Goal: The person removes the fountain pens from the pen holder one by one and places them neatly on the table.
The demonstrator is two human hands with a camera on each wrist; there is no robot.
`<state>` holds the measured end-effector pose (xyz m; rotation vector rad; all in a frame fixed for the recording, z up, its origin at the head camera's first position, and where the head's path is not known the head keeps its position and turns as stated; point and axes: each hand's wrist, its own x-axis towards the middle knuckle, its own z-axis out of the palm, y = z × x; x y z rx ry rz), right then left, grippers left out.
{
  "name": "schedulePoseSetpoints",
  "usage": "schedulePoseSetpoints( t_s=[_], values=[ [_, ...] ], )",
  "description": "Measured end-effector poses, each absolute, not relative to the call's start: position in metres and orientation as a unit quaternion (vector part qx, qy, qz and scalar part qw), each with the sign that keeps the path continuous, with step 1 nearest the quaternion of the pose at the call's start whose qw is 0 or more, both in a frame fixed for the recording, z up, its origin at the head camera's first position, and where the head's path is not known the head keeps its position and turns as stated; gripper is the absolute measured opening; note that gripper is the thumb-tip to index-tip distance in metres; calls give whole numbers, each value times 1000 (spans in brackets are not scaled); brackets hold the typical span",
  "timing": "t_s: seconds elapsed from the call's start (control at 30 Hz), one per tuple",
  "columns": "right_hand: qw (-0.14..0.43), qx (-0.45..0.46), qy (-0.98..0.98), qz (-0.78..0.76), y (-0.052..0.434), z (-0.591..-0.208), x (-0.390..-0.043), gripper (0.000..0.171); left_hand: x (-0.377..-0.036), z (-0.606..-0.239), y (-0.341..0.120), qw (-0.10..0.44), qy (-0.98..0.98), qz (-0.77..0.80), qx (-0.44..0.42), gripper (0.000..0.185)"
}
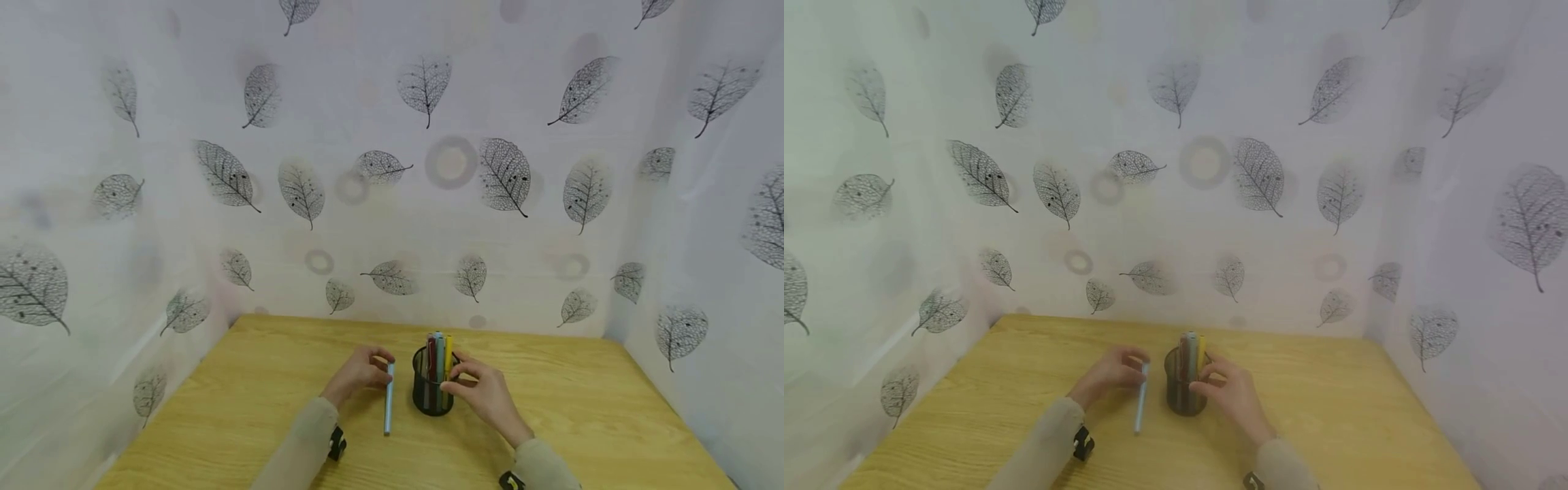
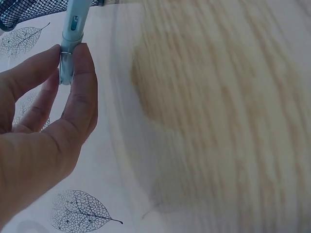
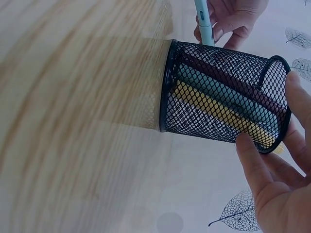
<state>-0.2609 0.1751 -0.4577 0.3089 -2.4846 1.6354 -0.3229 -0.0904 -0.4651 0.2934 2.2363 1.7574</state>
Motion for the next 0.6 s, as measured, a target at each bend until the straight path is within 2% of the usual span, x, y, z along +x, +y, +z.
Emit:
schedulePoseSetpoints(
  t_s=[0.33,0.6],
  values=[
    [67,92,-826,552,175,-458,-261,16,-325,-468,-86,134,806,570,87,52],
    [70,93,-829,547,174,-457,-261,16,-327,-468,-85,143,806,567,93,49]
  ],
)
